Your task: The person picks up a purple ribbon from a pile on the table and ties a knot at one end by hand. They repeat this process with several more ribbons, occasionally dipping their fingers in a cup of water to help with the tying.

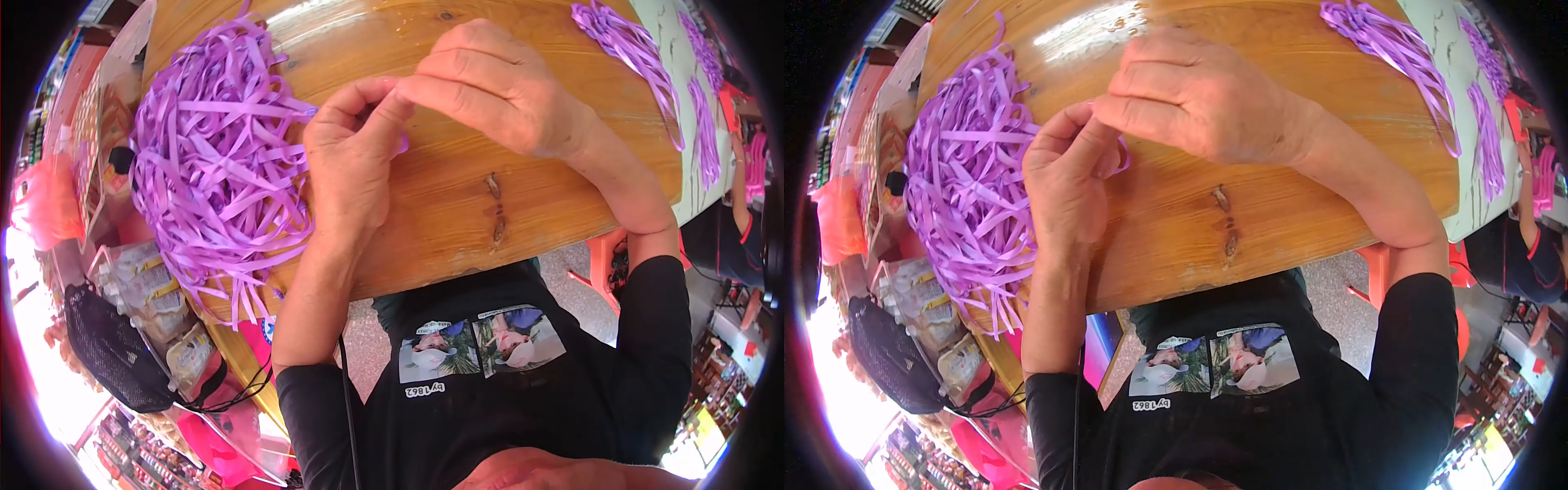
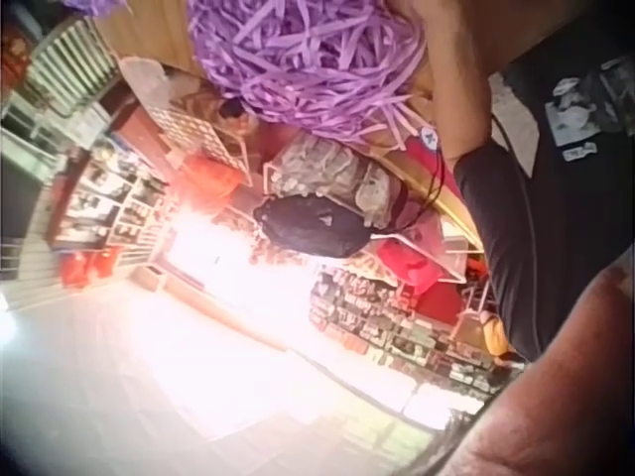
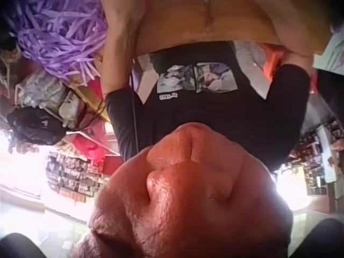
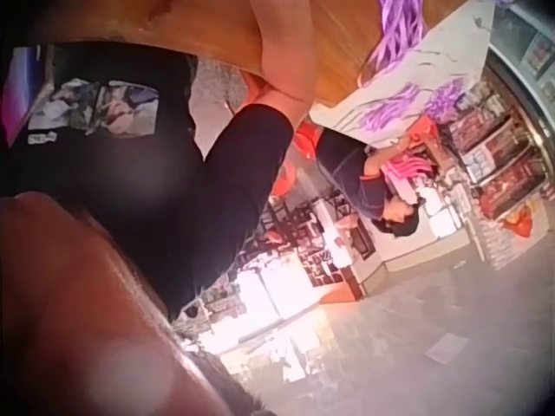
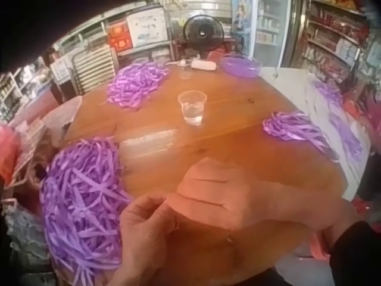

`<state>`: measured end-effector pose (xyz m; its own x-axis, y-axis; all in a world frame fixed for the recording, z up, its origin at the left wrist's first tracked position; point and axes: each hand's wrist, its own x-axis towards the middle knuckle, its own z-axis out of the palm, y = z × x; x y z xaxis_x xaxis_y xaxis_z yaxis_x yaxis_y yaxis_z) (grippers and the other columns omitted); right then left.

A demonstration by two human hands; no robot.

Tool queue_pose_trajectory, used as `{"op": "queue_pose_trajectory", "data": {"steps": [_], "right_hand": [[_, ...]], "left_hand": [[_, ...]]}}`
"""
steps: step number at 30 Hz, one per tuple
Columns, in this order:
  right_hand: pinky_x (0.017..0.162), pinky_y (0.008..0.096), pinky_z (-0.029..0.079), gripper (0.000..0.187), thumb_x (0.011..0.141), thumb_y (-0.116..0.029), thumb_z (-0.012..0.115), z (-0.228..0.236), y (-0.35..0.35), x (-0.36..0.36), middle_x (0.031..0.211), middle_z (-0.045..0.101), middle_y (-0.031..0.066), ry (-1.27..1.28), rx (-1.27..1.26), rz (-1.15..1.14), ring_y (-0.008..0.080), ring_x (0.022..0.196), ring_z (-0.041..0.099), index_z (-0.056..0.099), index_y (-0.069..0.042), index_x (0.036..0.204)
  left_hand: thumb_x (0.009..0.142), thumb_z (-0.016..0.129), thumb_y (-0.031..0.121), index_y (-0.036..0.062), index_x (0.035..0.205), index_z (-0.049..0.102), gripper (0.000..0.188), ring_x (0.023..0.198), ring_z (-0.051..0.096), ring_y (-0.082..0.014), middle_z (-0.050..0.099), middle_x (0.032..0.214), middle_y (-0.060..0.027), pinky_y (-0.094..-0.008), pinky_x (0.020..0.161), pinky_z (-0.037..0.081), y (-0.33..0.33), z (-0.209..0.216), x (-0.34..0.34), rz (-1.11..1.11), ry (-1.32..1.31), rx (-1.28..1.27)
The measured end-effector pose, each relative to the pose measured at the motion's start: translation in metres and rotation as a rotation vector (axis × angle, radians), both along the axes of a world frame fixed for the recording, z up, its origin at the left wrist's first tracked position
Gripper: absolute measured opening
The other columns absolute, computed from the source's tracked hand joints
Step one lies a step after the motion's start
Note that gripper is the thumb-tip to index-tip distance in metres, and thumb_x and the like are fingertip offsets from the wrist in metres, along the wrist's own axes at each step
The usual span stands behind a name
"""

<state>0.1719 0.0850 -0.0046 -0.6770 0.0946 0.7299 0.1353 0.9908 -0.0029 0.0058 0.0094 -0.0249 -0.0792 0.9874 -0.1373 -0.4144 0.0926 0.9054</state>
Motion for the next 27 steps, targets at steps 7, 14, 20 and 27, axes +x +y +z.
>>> {"op": "queue_pose_trajectory", "data": {"steps": [7,14,20,27], "right_hand": [[0.076,0.0326,0.048,0.033,0.072,-0.01,0.065,0.0,0.009,0.011,0.09,0.06,0.0095,-0.045,-0.041,0.017,0.0243,0.086,0.058,0.063,-0.001,0.104],[0.062,0.0341,0.048,0.015,0.074,-0.004,0.071,0.003,0.024,0.003,0.081,0.062,0.0099,0.279,-0.006,0.162,0.0273,0.073,0.06,0.066,-0.005,0.088],[0.06,0.0326,0.047,0.013,0.073,-0.003,0.07,-0.001,0.02,0.0,0.077,0.061,0.0104,0.263,-0.091,0.153,0.0282,0.071,0.059,0.065,-0.005,0.085],[0.067,0.0238,0.046,0.01,0.08,-0.011,0.066,0.016,-0.01,0.006,0.081,0.064,0.0038,0.095,-1.258,-0.2,0.0106,0.076,0.059,0.065,-0.003,0.086]], "left_hand": [[0.083,0.068,0.009,-0.0006,0.09,0.064,0.013,0.057,0.046,-0.003,0.059,0.074,0.0003,-0.0173,0.05,0.035,0.004,0.002,-0.006,-0.098,-0.054,-0.045],[0.084,0.067,0.01,0.0009,0.088,0.063,0.01,0.059,0.047,-0.0022,0.059,0.074,0.0033,-0.0162,0.052,0.039,0.005,0.005,0.002,0.026,0.113,0.034],[0.084,0.067,0.009,0.0008,0.09,0.063,0.011,0.062,0.048,-0.0015,0.06,0.077,0.0029,-0.0156,0.054,0.039,0.002,0.005,0.007,0.055,0.147,0.073],[0.084,0.067,0.006,0.0014,0.093,0.063,0.011,0.064,0.048,-0.0021,0.06,0.08,0.0023,-0.0158,0.055,0.037,0.0,0.002,0.006,0.013,-0.025,0.088]]}}
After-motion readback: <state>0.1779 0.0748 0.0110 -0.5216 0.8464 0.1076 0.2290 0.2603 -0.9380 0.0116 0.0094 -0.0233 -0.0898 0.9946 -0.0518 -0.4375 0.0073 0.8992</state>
